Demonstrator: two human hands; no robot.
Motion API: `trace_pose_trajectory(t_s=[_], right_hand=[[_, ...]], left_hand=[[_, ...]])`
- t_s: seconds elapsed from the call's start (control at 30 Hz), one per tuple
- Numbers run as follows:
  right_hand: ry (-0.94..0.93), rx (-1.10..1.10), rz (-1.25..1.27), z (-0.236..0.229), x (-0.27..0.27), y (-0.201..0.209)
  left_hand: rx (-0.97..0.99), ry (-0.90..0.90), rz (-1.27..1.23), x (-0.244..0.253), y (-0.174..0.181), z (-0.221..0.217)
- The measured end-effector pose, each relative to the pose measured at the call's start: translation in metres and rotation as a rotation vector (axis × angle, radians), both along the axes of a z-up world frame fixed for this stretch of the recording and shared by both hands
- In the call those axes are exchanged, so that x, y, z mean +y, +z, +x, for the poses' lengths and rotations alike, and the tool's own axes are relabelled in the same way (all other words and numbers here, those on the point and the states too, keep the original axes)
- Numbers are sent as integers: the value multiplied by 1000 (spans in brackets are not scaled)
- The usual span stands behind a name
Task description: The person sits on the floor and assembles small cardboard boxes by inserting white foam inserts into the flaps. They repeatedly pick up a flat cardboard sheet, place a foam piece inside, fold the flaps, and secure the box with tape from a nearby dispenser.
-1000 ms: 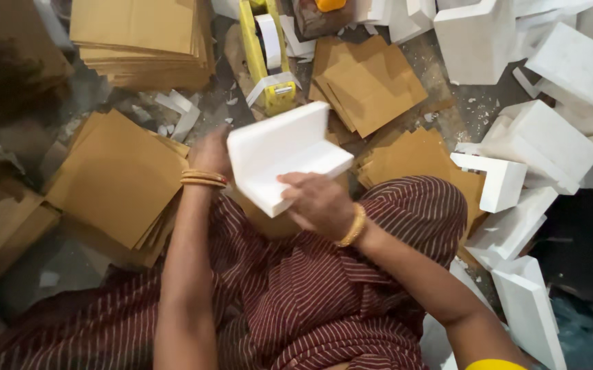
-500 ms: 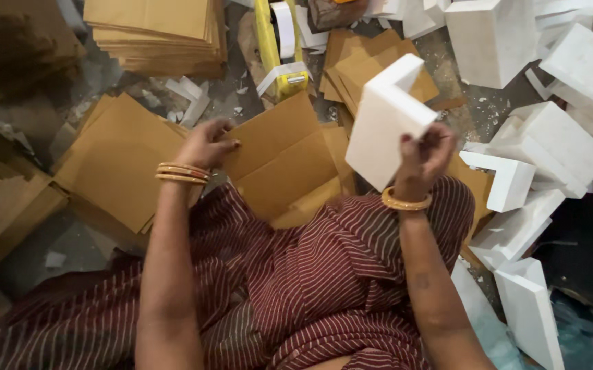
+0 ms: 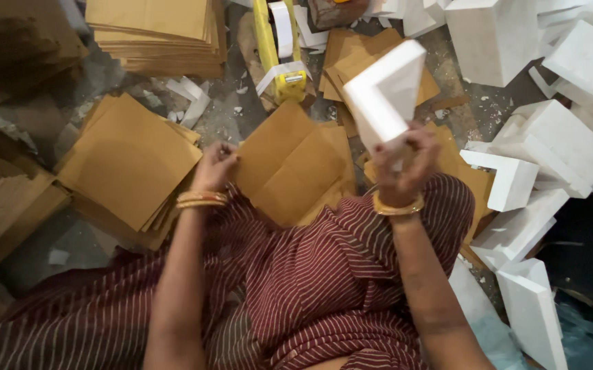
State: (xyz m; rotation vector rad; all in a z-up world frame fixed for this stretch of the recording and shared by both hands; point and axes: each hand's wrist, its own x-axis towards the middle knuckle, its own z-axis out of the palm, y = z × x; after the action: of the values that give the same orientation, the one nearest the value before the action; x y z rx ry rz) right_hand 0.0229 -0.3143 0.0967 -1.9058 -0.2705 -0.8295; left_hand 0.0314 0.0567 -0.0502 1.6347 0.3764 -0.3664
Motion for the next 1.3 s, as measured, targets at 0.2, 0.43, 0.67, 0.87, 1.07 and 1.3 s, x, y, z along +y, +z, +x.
trace_pose_trajectory(t_s=[0.2, 0.43, 0.67, 0.87, 1.07, 1.3], right_hand=[[229, -89, -414, -21, 62, -5], [377, 282, -661, -40, 84, 10], [490, 448, -960, -53, 81, -3], [577, 548, -1021, -75, 88, -5], [604, 538, -1005, -75, 90, -15], [606, 575, -971, -70, 86, -2]], left_hand=[[-133, 195, -44, -26, -66, -40], [-36, 101, 52, -20, -47, -43], [34, -250, 439, -2, 33, -13], [-278, -236, 532, -36, 102, 39], [-530, -772, 703, -136, 88, 74], [-572, -888, 1211, -175, 33, 94]])
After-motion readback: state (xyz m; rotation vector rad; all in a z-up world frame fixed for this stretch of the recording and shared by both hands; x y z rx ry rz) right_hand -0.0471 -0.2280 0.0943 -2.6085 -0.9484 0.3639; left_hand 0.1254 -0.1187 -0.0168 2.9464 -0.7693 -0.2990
